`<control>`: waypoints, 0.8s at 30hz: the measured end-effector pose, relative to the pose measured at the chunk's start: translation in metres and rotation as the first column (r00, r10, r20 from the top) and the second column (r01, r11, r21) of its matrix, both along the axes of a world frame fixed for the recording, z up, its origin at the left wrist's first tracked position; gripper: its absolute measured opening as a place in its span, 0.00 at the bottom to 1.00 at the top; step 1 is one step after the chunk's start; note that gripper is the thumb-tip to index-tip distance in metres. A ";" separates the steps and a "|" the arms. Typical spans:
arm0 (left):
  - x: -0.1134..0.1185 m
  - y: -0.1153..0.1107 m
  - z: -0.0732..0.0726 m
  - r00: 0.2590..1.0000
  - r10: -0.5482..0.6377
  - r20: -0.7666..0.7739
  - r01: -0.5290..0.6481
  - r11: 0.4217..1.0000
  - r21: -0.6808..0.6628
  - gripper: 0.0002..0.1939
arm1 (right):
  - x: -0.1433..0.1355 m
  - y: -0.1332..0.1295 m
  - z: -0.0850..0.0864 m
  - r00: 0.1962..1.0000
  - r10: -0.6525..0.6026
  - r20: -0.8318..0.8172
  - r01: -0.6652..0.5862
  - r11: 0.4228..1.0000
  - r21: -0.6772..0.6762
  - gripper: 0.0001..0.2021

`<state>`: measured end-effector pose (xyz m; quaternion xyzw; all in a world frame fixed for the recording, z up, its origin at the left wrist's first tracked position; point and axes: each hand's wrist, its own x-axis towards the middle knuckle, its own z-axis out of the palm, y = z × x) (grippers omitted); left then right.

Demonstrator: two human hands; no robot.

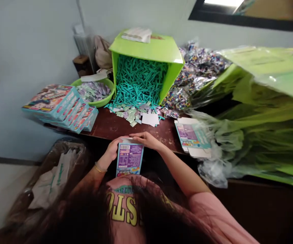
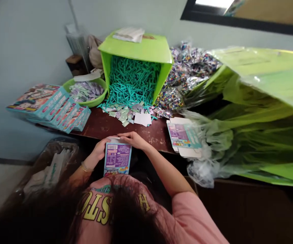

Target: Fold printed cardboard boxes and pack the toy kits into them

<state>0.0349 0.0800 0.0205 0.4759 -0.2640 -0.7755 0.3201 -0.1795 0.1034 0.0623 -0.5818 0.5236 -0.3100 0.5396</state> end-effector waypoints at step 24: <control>0.027 0.024 -0.025 0.887 0.219 0.407 0.136 0.718 -0.683 0.11 | 0.024 0.039 -0.067 0.923 -0.308 0.228 0.356 0.910 -0.211 0.23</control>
